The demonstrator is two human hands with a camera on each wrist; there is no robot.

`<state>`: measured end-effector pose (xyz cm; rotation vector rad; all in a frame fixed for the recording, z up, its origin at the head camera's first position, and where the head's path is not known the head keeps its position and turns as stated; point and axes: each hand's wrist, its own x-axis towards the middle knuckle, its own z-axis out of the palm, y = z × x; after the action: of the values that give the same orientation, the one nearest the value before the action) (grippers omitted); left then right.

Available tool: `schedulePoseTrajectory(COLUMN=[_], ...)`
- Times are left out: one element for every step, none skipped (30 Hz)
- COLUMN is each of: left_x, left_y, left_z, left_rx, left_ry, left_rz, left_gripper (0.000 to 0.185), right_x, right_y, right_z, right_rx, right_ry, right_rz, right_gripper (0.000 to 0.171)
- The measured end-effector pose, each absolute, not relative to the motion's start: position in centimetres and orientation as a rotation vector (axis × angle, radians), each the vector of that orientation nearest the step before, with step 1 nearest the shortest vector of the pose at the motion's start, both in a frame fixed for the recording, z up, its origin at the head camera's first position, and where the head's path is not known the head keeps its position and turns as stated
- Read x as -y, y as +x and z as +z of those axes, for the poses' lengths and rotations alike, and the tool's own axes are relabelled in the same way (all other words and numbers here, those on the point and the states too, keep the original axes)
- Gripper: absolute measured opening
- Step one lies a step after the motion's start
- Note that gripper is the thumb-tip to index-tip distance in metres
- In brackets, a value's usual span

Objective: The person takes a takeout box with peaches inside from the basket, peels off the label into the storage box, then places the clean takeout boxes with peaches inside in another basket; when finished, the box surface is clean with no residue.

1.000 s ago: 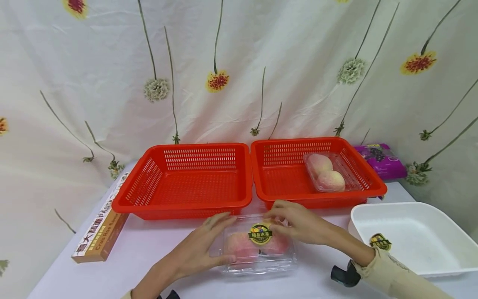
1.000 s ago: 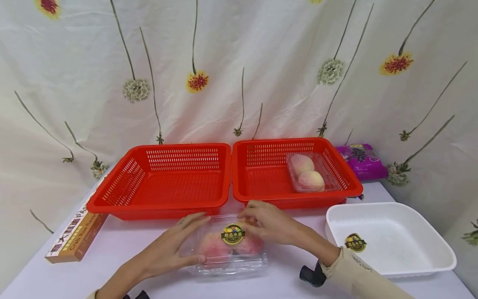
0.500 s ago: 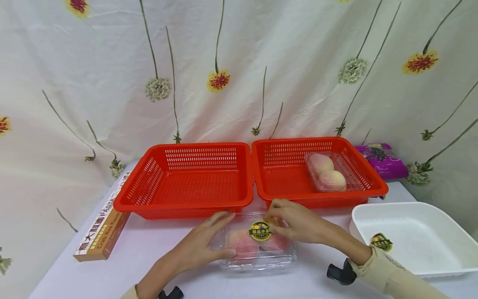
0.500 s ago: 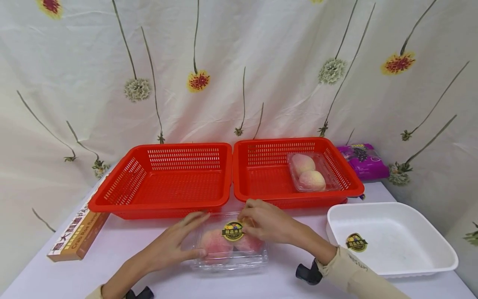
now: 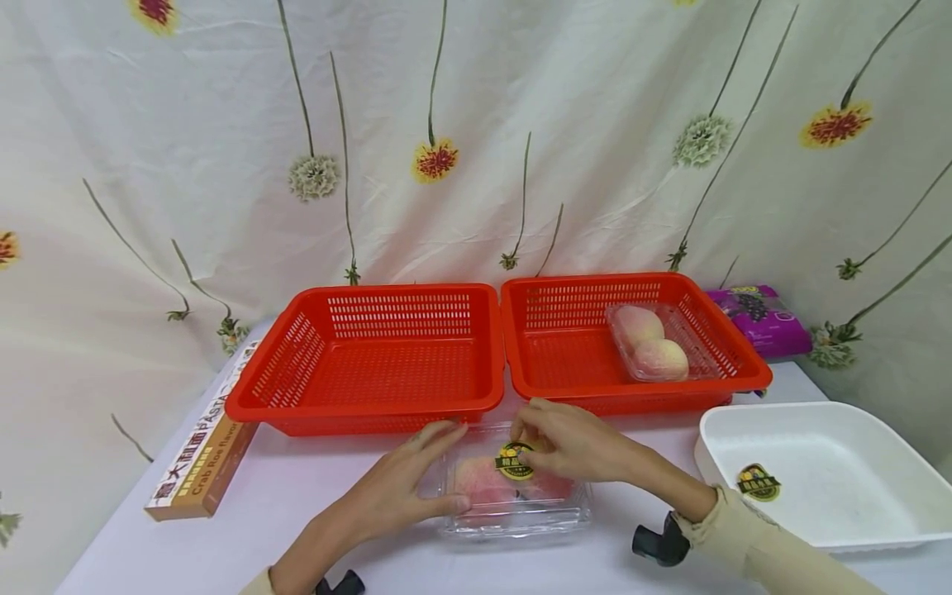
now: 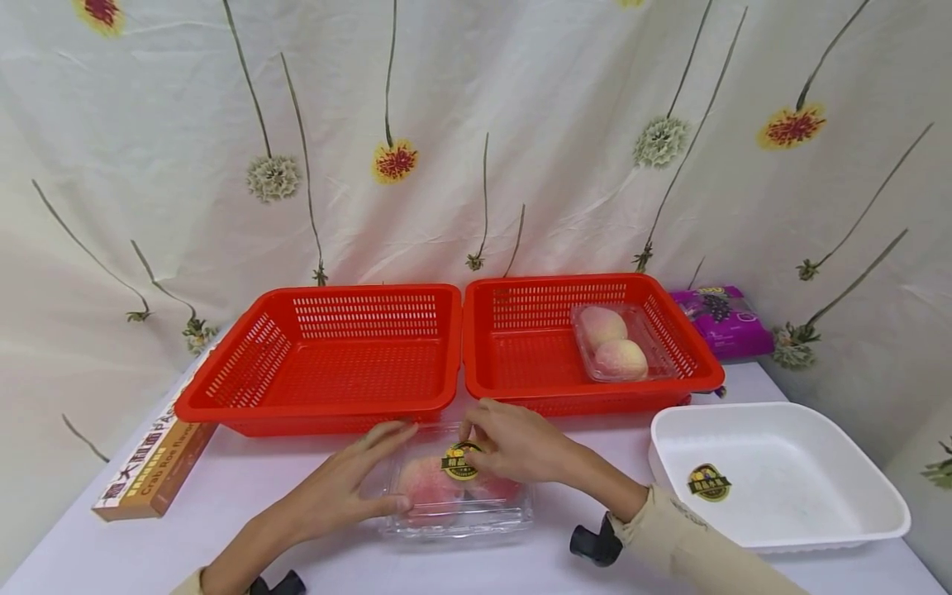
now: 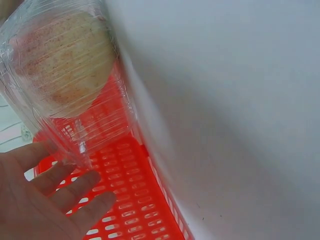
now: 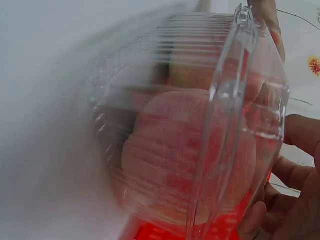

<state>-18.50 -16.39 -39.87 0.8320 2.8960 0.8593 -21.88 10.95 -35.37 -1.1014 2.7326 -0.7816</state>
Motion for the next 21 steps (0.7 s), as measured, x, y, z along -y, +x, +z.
schedulePoseTrajectory(left_x=[16.4, 16.4, 16.4, 16.4, 16.4, 16.4, 16.4, 16.4, 16.4, 16.4, 16.4, 16.4, 16.4, 16.3, 16.3, 16.3, 16.3, 16.3, 16.3, 16.3, 16.3], left_y=[-18.5, -18.5, -18.5, -18.5, -18.5, -18.5, -18.5, -18.5, -18.5, -18.5, -18.5, -18.5, -18.5, -18.5, -18.5, -18.5, -18.5, -18.5, -18.5, -18.5, -18.5], left_z=[-39.9, -39.9, -39.9, -39.9, -39.9, -39.8, -39.8, -39.8, -39.8, -39.8, -39.8, -39.8, -39.8, -39.8, -39.8, -39.8, -39.8, -39.8, -39.8, -39.8, -39.8], left_rx=[-2.895, -2.895, -2.896, -2.896, -2.897, -2.899, -2.900, -2.902, -2.901, -2.903, -2.905, -2.906, -2.909, -2.911, -2.913, -2.916, -2.917, -2.917, -2.917, -2.916, -2.915], left_ry=[0.834, 0.835, 0.835, 0.837, 0.834, 0.834, 0.834, 0.834, 0.838, 0.842, 0.844, 0.851, 0.853, 0.856, 0.860, 0.859, 0.859, 0.860, 0.856, 0.854, 0.853], left_rz=[0.860, 0.862, 0.861, 0.860, 0.858, 0.857, 0.857, 0.856, 0.856, 0.856, 0.855, 0.854, 0.851, 0.849, 0.848, 0.846, 0.846, 0.846, 0.846, 0.848, 0.849], left_gripper=[0.086, 0.086, 0.086, 0.086, 0.086, 0.086, 0.086, 0.086, 0.086, 0.086, 0.086, 0.086, 0.086, 0.086, 0.086, 0.086, 0.086, 0.086, 0.086, 0.086, 0.086], right_x=[-10.9, -10.7, -10.6, -10.5, -10.4, -10.2, -10.2, -10.1, -10.1, -10.2, -10.2, -10.3, -10.4, -10.5, -10.6, -10.7, -10.8, -10.9, -11.0, -11.1, -11.1], right_y=[-21.9, -21.9, -21.9, -21.9, -22.0, -22.0, -22.0, -22.1, -22.2, -22.2, -22.3, -22.3, -22.4, -22.5, -22.6, -22.6, -22.7, -22.8, -22.8, -22.9, -22.9], right_z=[-35.4, -35.4, -35.4, -35.5, -35.5, -35.5, -35.6, -35.6, -35.6, -35.6, -35.7, -35.7, -35.7, -35.8, -35.8, -35.8, -35.9, -35.9, -35.9, -35.9, -35.9], right_rx=[-2.745, -2.755, -2.764, -2.772, -2.779, -2.782, -2.783, -2.778, -2.766, -2.747, -2.727, -2.697, -2.664, -2.624, -2.586, -2.549, -2.519, -2.490, -2.469, -2.453, -2.446], right_ry=[-1.094, -1.088, -1.087, -1.084, -1.087, -1.094, -1.105, -1.126, -1.138, -1.147, -1.157, -1.163, -1.165, -1.171, -1.160, -1.162, -1.162, -1.164, -1.166, -1.166, -1.164], right_rz=[-0.784, -0.790, -0.795, -0.801, -0.804, -0.811, -0.818, -0.829, -0.846, -0.870, -0.895, -0.929, -0.964, -1.007, -1.046, -1.082, -1.110, -1.133, -1.150, -1.162, -1.162], right_gripper=[0.013, 0.012, 0.012, 0.011, 0.011, 0.011, 0.011, 0.012, 0.013, 0.013, 0.014, 0.014, 0.015, 0.014, 0.013, 0.012, 0.010, 0.008, 0.007, 0.008, 0.010])
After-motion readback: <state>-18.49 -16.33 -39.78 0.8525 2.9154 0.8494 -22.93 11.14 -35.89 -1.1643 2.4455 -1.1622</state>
